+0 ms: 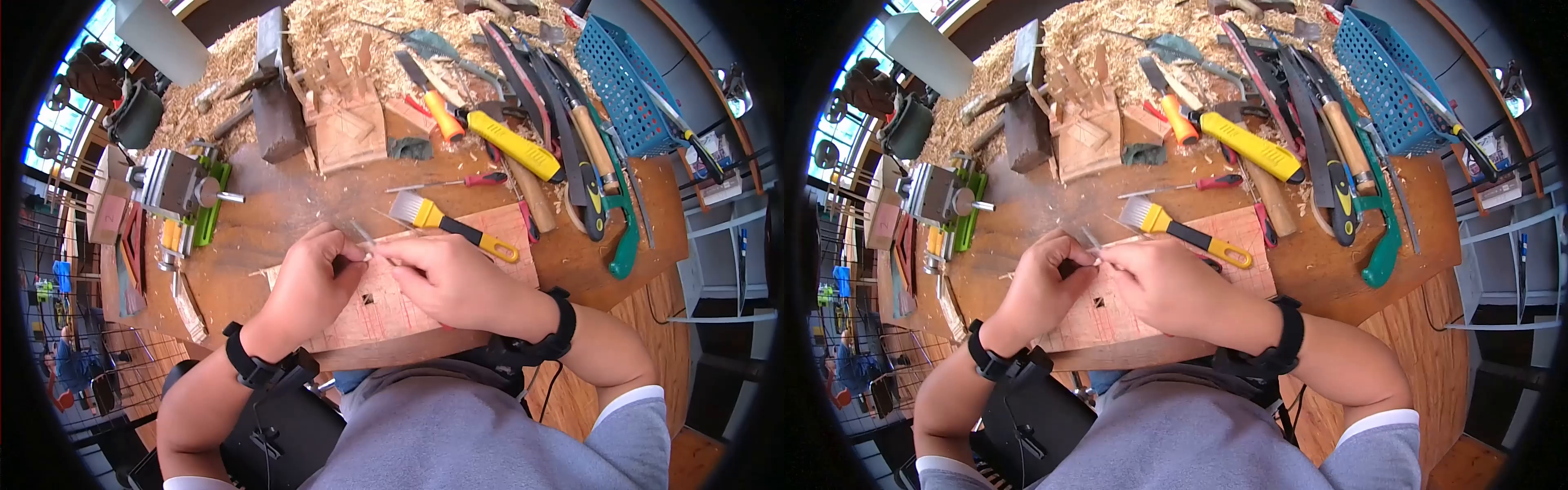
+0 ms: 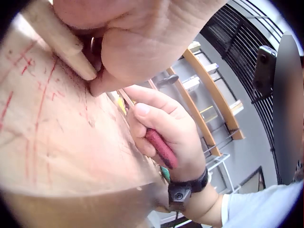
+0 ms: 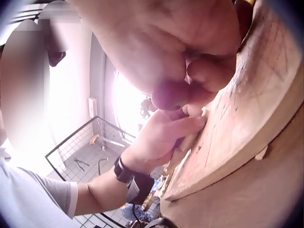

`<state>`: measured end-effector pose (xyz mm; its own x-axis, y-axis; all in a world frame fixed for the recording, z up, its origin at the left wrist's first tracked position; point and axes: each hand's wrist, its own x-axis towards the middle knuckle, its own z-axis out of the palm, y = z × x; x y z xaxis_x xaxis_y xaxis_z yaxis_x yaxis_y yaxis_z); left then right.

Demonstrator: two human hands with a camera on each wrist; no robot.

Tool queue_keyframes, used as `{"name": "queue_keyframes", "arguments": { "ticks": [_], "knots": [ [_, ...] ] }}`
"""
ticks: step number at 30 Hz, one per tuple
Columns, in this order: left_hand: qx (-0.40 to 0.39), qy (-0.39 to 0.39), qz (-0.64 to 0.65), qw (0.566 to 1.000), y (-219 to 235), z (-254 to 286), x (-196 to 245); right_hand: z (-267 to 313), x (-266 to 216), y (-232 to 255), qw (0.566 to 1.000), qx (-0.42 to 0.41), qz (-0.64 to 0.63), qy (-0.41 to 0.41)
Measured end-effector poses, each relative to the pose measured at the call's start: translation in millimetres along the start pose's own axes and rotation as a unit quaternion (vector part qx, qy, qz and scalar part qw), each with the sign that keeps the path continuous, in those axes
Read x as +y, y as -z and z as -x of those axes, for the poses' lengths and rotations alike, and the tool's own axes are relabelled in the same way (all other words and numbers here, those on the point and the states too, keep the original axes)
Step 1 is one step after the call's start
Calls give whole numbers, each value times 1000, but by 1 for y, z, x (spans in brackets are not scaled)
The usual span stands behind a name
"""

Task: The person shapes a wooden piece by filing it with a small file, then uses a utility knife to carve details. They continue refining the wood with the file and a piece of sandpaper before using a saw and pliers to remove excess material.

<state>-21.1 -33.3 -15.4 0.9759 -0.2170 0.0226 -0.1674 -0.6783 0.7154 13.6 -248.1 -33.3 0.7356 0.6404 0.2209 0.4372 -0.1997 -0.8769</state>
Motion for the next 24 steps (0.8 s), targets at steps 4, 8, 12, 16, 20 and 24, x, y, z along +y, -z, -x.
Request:
{"name": "queue_keyframes", "arguments": {
  "ticks": [4,8,12,16,20,24],
  "knots": [
    [9,53,-22,998,33,2,28,12,-9,14,996,-5,-66,-63],
    [16,57,310,949,45,0,32,1,-20,23,973,5,-209,-102],
    [15,29,482,876,31,-17,31,-19,-34,43,959,26,-263,-106],
    [-9,-18,541,841,14,-30,27,-39,-33,41,982,51,-182,16],
    [-44,-3,573,818,9,-35,24,-54,-41,43,983,52,-178,15],
    [-29,-43,592,805,3,-42,8,-67,-38,50,931,39,-345,-113]
  ]
}}
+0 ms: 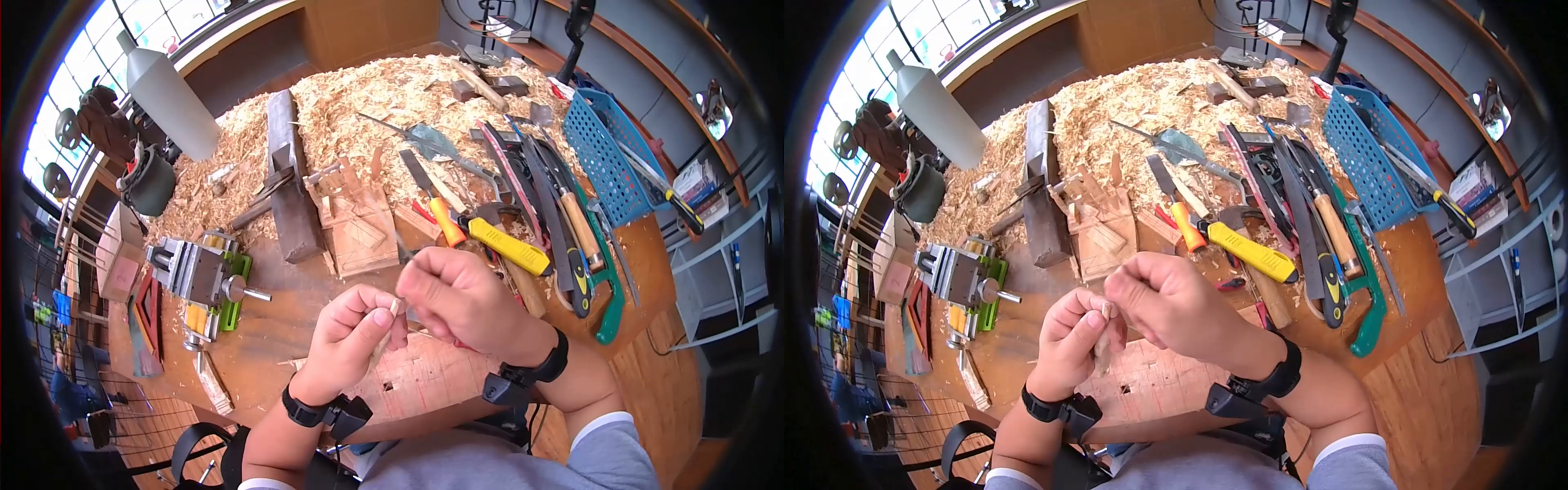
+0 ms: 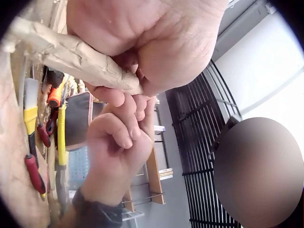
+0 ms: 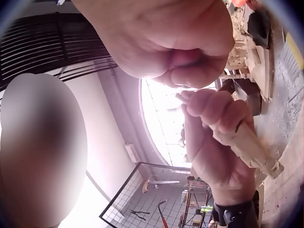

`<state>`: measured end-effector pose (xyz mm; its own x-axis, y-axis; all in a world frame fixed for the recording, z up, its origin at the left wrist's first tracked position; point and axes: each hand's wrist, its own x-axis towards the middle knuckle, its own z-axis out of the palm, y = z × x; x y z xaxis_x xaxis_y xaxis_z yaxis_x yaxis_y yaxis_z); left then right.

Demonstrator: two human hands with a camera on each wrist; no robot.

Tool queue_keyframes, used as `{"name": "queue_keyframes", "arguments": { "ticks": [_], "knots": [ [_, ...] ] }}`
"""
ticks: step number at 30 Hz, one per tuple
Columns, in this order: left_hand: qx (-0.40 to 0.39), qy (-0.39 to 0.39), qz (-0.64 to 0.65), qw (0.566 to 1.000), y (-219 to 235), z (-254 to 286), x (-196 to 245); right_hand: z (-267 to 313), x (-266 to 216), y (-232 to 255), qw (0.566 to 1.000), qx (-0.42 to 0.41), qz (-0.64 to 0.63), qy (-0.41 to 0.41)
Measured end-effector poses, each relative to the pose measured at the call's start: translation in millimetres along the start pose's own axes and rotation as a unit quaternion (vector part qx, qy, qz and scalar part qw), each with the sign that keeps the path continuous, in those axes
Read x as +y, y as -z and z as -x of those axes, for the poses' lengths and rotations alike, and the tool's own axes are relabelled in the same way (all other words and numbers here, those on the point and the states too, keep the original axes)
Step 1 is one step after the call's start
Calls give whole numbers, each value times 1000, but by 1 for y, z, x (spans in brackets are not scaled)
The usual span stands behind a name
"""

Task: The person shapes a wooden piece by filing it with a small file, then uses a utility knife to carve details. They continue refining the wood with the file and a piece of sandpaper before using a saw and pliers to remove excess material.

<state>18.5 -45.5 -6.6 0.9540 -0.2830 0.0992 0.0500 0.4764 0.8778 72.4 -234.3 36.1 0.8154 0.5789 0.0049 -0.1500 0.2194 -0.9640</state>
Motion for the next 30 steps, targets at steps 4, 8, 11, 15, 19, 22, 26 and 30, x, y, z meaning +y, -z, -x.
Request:
{"name": "queue_keyframes", "arguments": {
  "ticks": [4,8,11,15,19,22,26,30],
  "knots": [
    [5,-2,24,1000,2,4,7,2,-9,12,996,-21,21,-89],
    [-8,-41,-30,999,12,6,6,7,-3,12,958,-2,282,40],
    [-23,-26,60,998,11,12,13,34,5,0,893,-49,436,101],
    [-39,-12,45,998,11,11,13,61,28,-18,828,-143,539,59],
    [24,77,95,992,7,11,14,62,48,-14,753,-156,627,122],
    [94,38,174,980,3,6,3,52,26,-29,826,-92,548,98],
    [144,-12,184,972,-1,7,-5,46,30,-27,921,-100,376,-11],
    [131,-41,271,953,-2,4,-4,35,40,-37,963,-64,249,-79]
  ]
}}
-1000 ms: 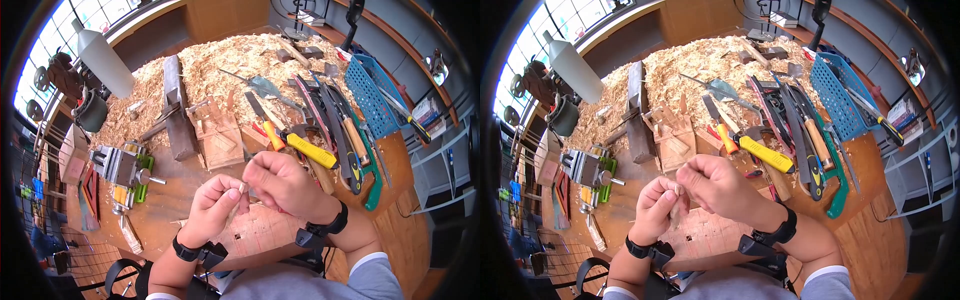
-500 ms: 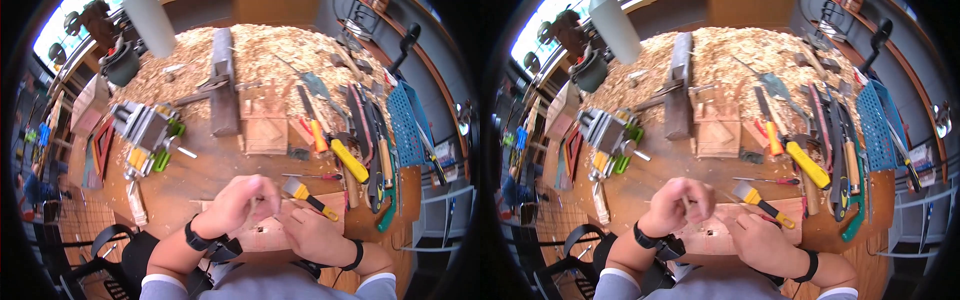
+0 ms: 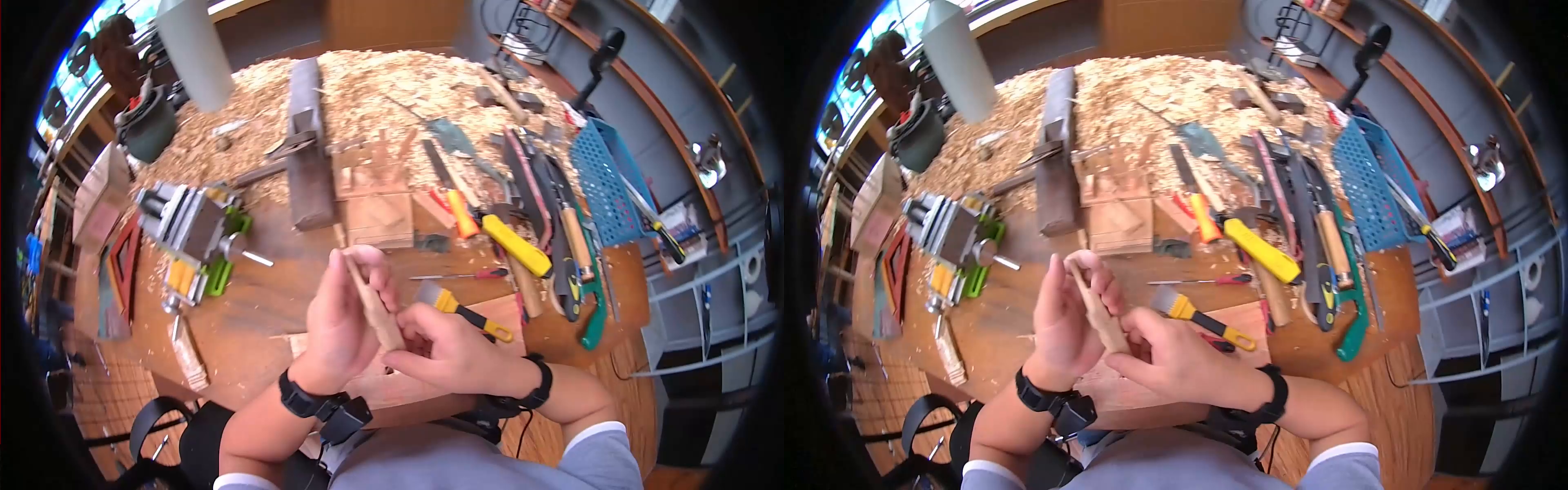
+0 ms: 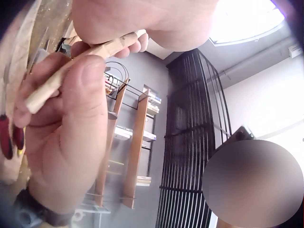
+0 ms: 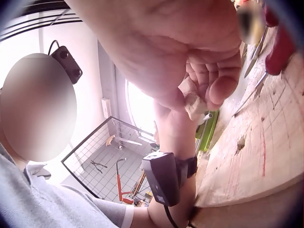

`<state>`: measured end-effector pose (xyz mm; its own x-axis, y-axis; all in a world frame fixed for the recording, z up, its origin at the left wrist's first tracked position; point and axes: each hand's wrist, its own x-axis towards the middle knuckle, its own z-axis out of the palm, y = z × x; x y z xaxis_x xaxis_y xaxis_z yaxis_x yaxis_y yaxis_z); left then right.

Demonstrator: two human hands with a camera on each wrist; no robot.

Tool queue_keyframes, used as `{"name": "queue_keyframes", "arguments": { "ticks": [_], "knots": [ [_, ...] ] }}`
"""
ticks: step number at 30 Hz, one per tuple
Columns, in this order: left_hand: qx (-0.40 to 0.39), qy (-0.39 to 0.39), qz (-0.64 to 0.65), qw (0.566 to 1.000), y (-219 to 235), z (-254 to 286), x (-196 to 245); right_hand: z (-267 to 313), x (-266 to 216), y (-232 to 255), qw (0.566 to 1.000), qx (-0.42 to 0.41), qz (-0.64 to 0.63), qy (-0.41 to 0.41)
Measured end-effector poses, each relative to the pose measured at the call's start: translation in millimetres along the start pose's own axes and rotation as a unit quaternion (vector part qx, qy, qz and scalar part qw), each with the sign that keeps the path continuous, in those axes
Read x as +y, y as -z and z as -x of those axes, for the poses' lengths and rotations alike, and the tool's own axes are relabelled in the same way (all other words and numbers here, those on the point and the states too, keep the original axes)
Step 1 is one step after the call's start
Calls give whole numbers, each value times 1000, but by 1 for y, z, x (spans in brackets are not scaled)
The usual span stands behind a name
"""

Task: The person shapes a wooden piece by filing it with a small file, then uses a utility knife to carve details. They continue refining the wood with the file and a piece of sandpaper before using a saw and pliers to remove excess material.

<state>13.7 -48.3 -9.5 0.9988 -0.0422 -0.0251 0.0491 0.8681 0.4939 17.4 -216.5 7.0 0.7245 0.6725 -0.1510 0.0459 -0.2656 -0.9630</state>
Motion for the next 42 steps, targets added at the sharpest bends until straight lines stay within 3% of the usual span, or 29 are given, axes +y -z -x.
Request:
{"name": "queue_keyframes", "arguments": {
  "ticks": [2,4,6,8,9,11,13,15,18,19,21,25,27,28,29,32,37,39,41,42],
  "knots": [
    [42,-4,-52,998,0,-1,-2,-3,1,4,999,19,-35,-23],
    [59,3,-69,996,6,-3,4,-12,-1,19,998,4,41,53],
    [2,16,-89,996,15,-7,12,-32,5,47,937,158,257,174],
    [4,39,-127,991,16,-7,12,-51,11,65,860,259,389,203],
    [4,62,-167,984,15,-8,12,-59,21,75,859,260,391,202],
    [6,90,-178,980,9,-6,11,-71,32,91,838,167,477,207],
    [17,110,-187,976,8,-5,13,-69,20,96,847,174,459,207],
    [-27,99,-291,951,11,-5,16,-57,3,99,886,192,337,255],
    [-85,53,-382,919,12,-1,21,-42,-8,95,881,171,334,289],
    [-82,52,-381,919,8,0,22,-39,-10,91,878,173,310,322],
    [-75,10,-467,881,-2,3,23,-33,-16,83,876,174,311,325],
    [-39,29,-373,927,-3,5,16,-32,-18,68,864,220,297,342],
    [-52,40,-361,930,1,5,15,-31,-11,56,917,296,189,191],
    [-50,41,-361,930,3,4,15,-35,-11,47,925,318,88,190],
    [-50,32,-380,923,4,4,13,-35,-13,48,925,319,86,187],
    [-51,2,-405,913,5,3,11,-35,-17,53,930,261,153,210],
    [-72,-28,-436,897,10,1,9,-33,-10,47,964,179,15,197],
    [-60,8,-363,930,6,4,11,-31,-12,50,966,157,17,206],
    [-59,-13,-334,941,5,3,8,-30,-13,50,967,133,18,217],
    [-58,-33,-305,950,5,3,6,-29,-13,50,977,103,-103,154]
  ]
}}
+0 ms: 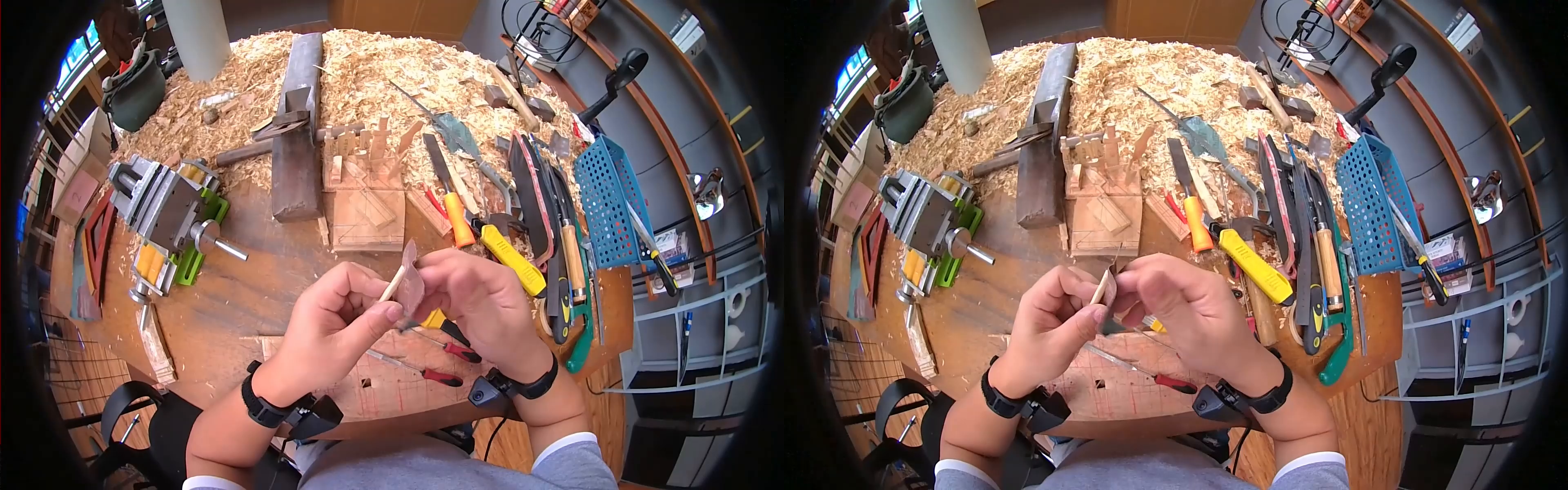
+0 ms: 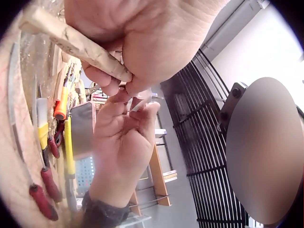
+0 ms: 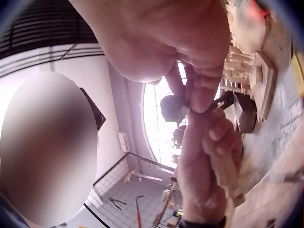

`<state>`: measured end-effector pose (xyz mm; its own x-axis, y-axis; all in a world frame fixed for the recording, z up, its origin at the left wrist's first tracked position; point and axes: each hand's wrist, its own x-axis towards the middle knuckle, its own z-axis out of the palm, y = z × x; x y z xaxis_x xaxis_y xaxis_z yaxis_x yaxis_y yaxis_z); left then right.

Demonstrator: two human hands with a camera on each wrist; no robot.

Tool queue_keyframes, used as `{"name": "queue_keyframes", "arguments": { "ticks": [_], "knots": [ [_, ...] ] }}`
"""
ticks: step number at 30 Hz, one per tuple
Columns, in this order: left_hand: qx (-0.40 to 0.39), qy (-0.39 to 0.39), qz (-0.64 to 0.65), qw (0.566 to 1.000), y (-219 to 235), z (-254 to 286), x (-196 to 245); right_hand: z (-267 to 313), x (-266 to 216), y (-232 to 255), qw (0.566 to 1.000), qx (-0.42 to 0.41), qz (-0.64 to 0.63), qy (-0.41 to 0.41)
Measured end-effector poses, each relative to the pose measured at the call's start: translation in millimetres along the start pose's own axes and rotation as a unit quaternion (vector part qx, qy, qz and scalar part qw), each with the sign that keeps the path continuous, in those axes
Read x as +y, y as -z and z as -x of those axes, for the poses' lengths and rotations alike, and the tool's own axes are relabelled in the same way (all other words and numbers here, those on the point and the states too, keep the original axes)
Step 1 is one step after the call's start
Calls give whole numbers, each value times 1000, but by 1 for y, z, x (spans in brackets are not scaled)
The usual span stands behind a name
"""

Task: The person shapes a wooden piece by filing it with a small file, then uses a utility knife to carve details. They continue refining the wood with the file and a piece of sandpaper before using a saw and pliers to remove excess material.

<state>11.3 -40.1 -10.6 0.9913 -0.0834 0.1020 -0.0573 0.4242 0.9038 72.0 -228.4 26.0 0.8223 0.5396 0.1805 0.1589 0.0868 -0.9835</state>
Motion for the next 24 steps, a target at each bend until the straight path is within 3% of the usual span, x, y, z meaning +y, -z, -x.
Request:
{"name": "queue_keyframes", "arguments": {
  "ticks": [1,4,6,10,11,13,15,16,18,19,20,22,23,24],
  "knots": [
    [0,0,0,1000,0,0,-2,1,0,0,990,-5,-116,-79],
    [20,-28,5,999,3,0,-6,-2,3,-13,986,15,-136,-91],
    [-9,-50,-169,984,10,1,-6,0,7,-9,984,-6,-143,-105],
    [-17,-141,-307,941,7,-1,2,0,7,-6,980,-28,-151,-127],
    [-25,-133,-297,945,7,-1,2,1,9,-5,980,-28,-150,-127],
    [-33,-124,-286,950,8,0,4,3,13,-2,999,-45,-9,-23],
    [-73,-9,-147,986,11,4,7,3,9,-2,998,-57,24,17],
    [-72,-10,-146,987,10,5,9,2,5,-3,994,-70,58,58],
    [-78,104,28,991,7,6,13,5,-6,-6,998,-59,20,19],
    [-80,104,28,991,4,6,14,6,-9,-6,999,-47,-18,-21],
    [-47,58,-24,997,0,5,13,5,-7,-5,999,-46,-16,-21],
    [13,-3,-102,995,-7,4,11,2,0,0,995,50,-54,-64],
    [14,-5,-100,995,-4,2,12,1,2,0,995,48,-52,-64],
    [-15,-45,-216,975,2,0,13,0,5,0,996,47,-47,-51]
  ]
}}
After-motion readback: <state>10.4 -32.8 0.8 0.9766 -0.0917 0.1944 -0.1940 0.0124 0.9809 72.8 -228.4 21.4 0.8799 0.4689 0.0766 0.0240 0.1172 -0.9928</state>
